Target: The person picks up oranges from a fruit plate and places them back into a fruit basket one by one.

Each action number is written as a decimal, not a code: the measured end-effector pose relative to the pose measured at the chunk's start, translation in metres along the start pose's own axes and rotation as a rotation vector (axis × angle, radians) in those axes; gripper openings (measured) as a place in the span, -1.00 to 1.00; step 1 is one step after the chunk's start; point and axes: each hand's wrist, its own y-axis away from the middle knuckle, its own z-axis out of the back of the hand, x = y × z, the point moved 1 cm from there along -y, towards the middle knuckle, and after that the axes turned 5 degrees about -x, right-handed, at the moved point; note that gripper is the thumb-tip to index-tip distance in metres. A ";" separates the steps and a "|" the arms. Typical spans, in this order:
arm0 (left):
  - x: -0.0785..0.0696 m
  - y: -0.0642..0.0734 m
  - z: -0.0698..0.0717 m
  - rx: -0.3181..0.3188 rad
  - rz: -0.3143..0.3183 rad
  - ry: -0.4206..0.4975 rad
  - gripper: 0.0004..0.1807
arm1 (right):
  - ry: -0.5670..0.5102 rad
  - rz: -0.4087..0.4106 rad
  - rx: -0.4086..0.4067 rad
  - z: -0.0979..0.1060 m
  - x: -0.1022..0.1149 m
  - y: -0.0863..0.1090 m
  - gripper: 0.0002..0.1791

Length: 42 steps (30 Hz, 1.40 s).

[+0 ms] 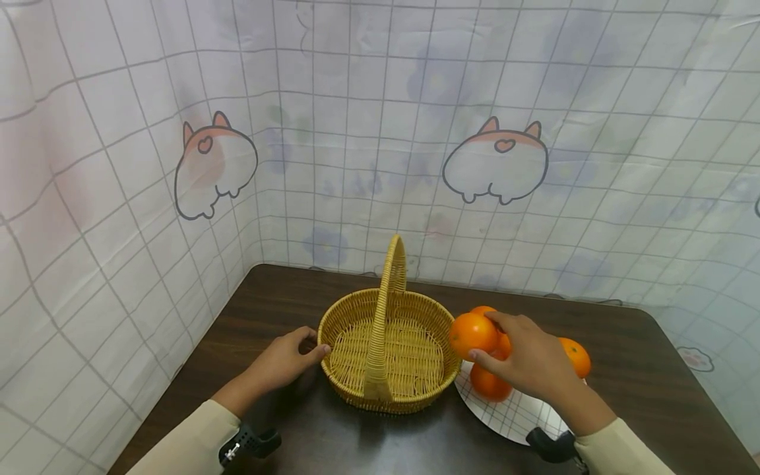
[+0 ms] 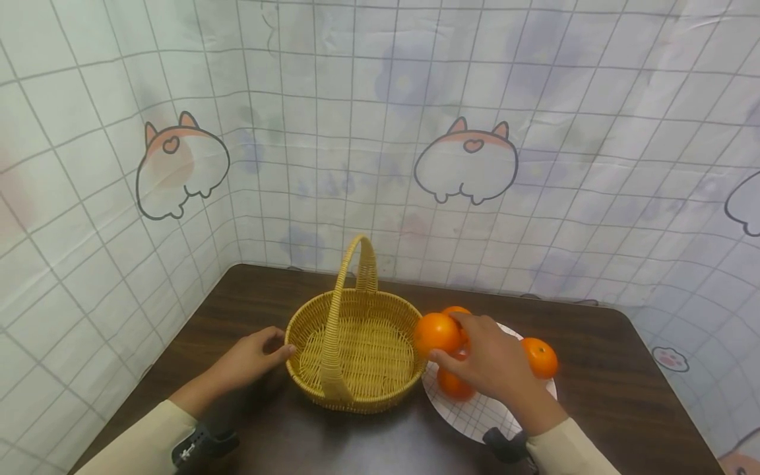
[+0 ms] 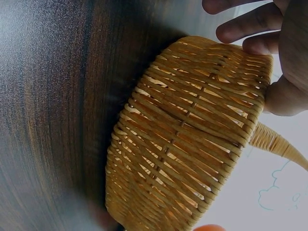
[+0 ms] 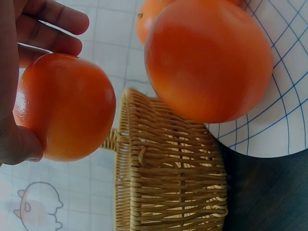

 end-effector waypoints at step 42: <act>-0.002 0.002 0.000 -0.008 -0.004 0.014 -0.56 | 0.005 0.074 0.001 -0.022 0.014 -0.005 -0.08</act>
